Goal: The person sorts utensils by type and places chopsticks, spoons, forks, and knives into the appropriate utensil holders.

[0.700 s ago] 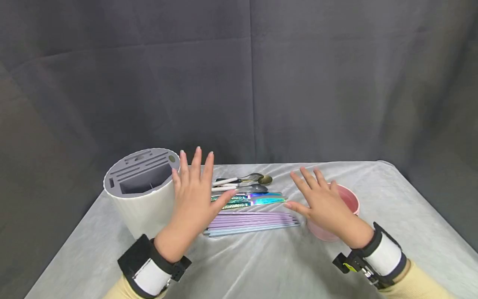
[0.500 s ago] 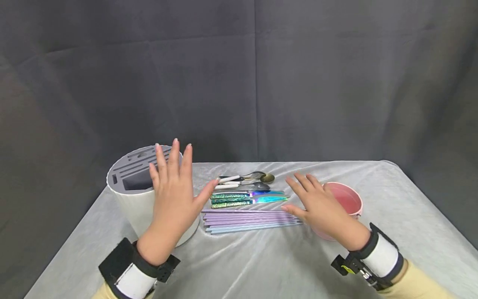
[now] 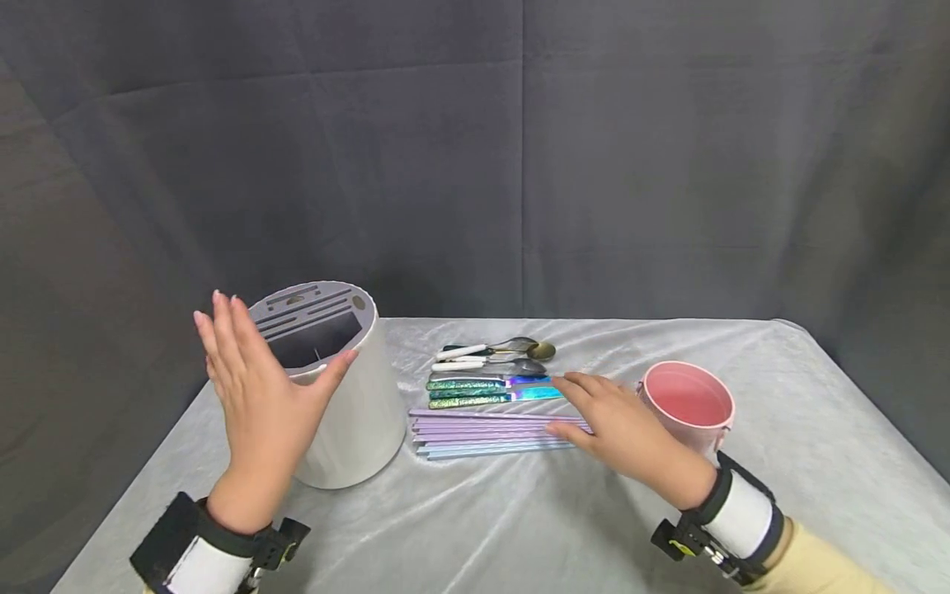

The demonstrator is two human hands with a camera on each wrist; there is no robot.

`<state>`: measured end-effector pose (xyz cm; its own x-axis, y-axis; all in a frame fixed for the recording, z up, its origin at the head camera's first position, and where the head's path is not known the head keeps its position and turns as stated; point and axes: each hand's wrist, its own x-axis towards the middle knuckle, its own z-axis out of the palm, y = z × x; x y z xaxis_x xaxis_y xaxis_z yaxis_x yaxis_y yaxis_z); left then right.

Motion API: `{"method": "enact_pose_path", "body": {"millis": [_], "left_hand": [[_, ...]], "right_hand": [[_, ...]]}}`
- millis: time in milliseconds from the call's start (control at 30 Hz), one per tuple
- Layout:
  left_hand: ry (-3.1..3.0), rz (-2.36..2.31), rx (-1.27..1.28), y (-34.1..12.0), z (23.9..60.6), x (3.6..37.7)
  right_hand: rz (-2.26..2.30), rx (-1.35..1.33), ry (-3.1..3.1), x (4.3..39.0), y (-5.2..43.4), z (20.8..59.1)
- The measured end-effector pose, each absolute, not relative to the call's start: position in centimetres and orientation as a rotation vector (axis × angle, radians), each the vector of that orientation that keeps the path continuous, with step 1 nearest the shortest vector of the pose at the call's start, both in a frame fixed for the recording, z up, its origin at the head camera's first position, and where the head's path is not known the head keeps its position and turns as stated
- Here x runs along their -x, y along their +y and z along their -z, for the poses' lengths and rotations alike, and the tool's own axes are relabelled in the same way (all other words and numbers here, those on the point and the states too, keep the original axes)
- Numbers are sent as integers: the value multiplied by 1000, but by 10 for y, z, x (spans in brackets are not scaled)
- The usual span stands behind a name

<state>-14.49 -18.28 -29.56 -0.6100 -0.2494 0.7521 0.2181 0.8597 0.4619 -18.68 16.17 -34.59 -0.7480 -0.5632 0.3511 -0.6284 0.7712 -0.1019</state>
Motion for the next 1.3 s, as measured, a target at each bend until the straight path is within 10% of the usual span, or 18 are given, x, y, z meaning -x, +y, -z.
{"method": "enact_pose_path", "body": {"millis": [1300], "left_hand": [[-1966,1312,-147,-204,332,151]], "right_hand": [[103,-1220,-2547,209,109,402]]}}
